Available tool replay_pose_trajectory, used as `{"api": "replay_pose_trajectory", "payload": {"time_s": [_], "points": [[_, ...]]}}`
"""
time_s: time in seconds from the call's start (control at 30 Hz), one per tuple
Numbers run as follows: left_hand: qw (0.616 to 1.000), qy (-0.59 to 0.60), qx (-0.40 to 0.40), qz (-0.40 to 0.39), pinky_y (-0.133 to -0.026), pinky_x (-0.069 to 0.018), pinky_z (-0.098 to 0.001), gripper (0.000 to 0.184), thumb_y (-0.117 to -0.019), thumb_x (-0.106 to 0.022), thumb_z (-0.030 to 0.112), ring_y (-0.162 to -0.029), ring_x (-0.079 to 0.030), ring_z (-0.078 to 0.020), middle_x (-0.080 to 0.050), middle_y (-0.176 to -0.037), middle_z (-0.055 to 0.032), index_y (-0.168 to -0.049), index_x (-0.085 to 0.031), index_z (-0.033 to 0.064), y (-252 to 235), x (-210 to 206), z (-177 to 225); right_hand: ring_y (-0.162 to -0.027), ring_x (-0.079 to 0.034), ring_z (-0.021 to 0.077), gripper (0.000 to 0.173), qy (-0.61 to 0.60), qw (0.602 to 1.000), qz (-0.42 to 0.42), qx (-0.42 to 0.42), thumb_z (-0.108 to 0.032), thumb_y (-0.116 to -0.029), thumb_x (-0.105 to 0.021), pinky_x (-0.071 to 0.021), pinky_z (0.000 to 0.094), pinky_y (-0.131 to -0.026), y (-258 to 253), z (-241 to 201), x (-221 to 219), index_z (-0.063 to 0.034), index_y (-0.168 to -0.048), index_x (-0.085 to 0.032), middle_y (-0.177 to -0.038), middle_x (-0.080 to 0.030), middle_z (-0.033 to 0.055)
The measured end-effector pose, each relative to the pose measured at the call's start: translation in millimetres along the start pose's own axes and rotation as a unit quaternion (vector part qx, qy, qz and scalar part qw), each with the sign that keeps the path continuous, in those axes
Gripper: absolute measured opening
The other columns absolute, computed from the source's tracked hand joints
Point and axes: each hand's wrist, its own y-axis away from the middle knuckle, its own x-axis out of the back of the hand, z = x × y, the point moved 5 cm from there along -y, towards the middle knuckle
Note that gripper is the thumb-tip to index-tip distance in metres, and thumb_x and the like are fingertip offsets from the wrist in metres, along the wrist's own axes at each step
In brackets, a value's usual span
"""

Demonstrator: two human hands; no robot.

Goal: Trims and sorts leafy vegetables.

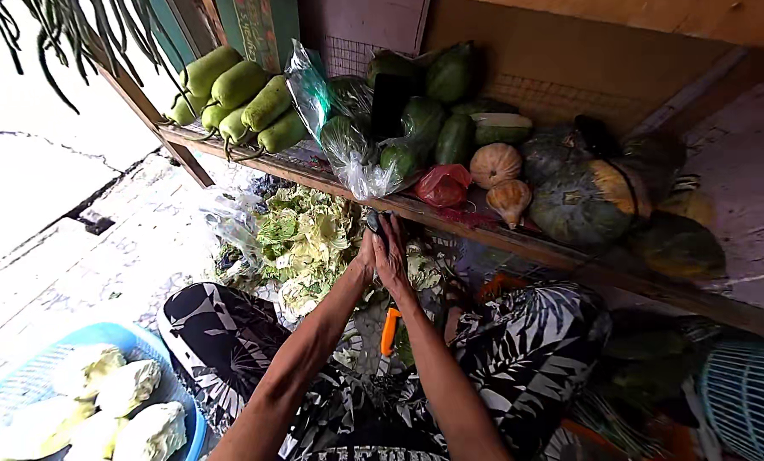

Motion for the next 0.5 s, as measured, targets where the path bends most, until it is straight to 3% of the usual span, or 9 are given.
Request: {"api": "replay_pose_trajectory", "payload": {"time_s": [0.07, 0.13, 0.2, 0.23, 0.27, 0.33, 0.37, 0.43, 0.5], "points": [[0.997, -0.011, -0.015, -0.074, -0.074, -0.056, -0.025, 0.054, -0.1099, -0.018, 0.053, -0.084, -0.065, -0.0069, -0.066, -0.094, 0.0001, -0.114, -0.058, 0.016, -37, 33, -12, -0.149, -0.031, 0.0438, 0.048, -0.053, 0.999, 0.01, -0.001, -0.024, -0.1056, -0.04, -0.0242, 0.0542, -0.123, 5, 1, -2, -0.001, -0.144, -0.057, -0.158, -0.039, 0.0268], [0.992, -0.038, 0.027, -0.121, -0.081, -0.0571, -0.0316, 0.089, -0.0959, -0.004, 0.078, -0.095, -0.067, -0.0124, -0.07, -0.106, -0.0045, -0.124, -0.06, 0.0142, -45, 45, -16, -0.146, -0.039, 0.0407, 0.044, -0.09, 0.994, -0.002, -0.065, -0.018, -0.1071, -0.042, -0.0277, 0.0529, -0.121, -4, 14, 2, 0.0048, -0.141, -0.056, -0.154, -0.044, 0.0268], [0.979, -0.044, 0.055, -0.192, -0.102, -0.0496, -0.039, 0.111, -0.0885, 0.009, 0.082, -0.124, -0.059, -0.0208, -0.06, -0.139, -0.0128, -0.148, -0.046, 0.0063, -30, 44, -14, -0.134, -0.053, 0.0325, 0.044, -0.192, 0.957, 0.031, -0.213, -0.023, -0.111, -0.039, -0.0392, 0.0492, -0.114, -10, 47, 11, 0.0058, -0.14, -0.055, -0.142, -0.057, 0.0234], [0.972, -0.03, 0.054, -0.226, -0.109, -0.0436, -0.0436, 0.114, -0.0868, 0.012, 0.082, -0.135, -0.051, -0.0258, -0.05, -0.15, -0.0161, -0.155, -0.037, 0.0046, -25, 44, -10, -0.121, -0.059, 0.0259, 0.044, -0.313, 0.902, 0.077, -0.288, -0.028, -0.1118, -0.036, -0.0471, 0.0443, -0.103, -8, 68, 10, 0.003, -0.136, -0.056, -0.131, -0.062, 0.0195], [0.968, -0.007, 0.045, -0.249, -0.11, -0.0445, -0.0475, 0.114, -0.086, 0.011, 0.083, -0.137, -0.051, -0.0297, -0.048, -0.152, -0.0178, -0.156, -0.034, 0.0048, -22, 43, -4, -0.108, -0.063, 0.0199, 0.044, -0.449, 0.822, 0.112, -0.33, -0.036, -0.1114, -0.032, -0.0543, 0.0407, -0.091, -3, 86, 5, -0.0046, -0.133, -0.055, -0.119, -0.065, 0.0124], [0.956, 0.04, 0.04, -0.288, -0.108, -0.0461, -0.0558, 0.116, -0.0836, 0.008, 0.087, -0.137, -0.051, -0.0371, -0.047, -0.152, -0.021, -0.156, -0.032, 0.0062, -26, 45, -4, -0.106, -0.066, 0.0214, 0.053, -0.646, 0.687, 0.099, -0.319, -0.049, -0.1078, -0.025, -0.0574, 0.0462, -0.088, 17, 91, -7, -0.0135, -0.136, -0.053, -0.118, -0.068, 0.0094], [0.952, 0.056, 0.049, -0.298, -0.106, -0.0469, -0.0574, 0.117, -0.0825, 0.01, 0.088, -0.135, -0.052, -0.0399, -0.048, -0.151, -0.0234, -0.156, -0.031, 0.006, -28, 47, -12, -0.11, -0.065, 0.0211, 0.054, -0.665, 0.661, 0.095, -0.334, -0.047, -0.1091, -0.022, -0.0553, 0.0454, -0.093, 28, 74, -5, -0.0127, -0.14, -0.05, -0.122, -0.066, 0.0103], [0.949, 0.062, 0.088, -0.296, -0.104, -0.0493, -0.055, 0.117, -0.0832, 0.019, 0.082, -0.13, -0.056, -0.0413, -0.052, -0.145, -0.0267, -0.154, -0.032, 0.0032, -32, 56, -37, -0.103, -0.061, 0.0209, 0.047, -0.622, 0.62, 0.134, -0.459, -0.032, -0.1134, -0.019, -0.0492, 0.0403, -0.095, 37, 17, 12, -0.0068, -0.137, -0.052, -0.116, -0.063, 0.0135], [0.947, 0.043, 0.12, -0.294, -0.104, -0.0509, -0.0483, 0.112, -0.088, 0.022, 0.074, -0.127, -0.06, -0.0361, -0.057, -0.141, -0.0232, -0.151, -0.037, 0.0025, -30, 69, -50, -0.078, -0.058, 0.0172, 0.039, -0.611, 0.668, 0.127, -0.405, -0.023, -0.1119, -0.022, -0.0527, 0.0341, -0.073, 40, 19, 2, -0.0022, -0.114, -0.055, -0.087, -0.058, 0.0099]]}}
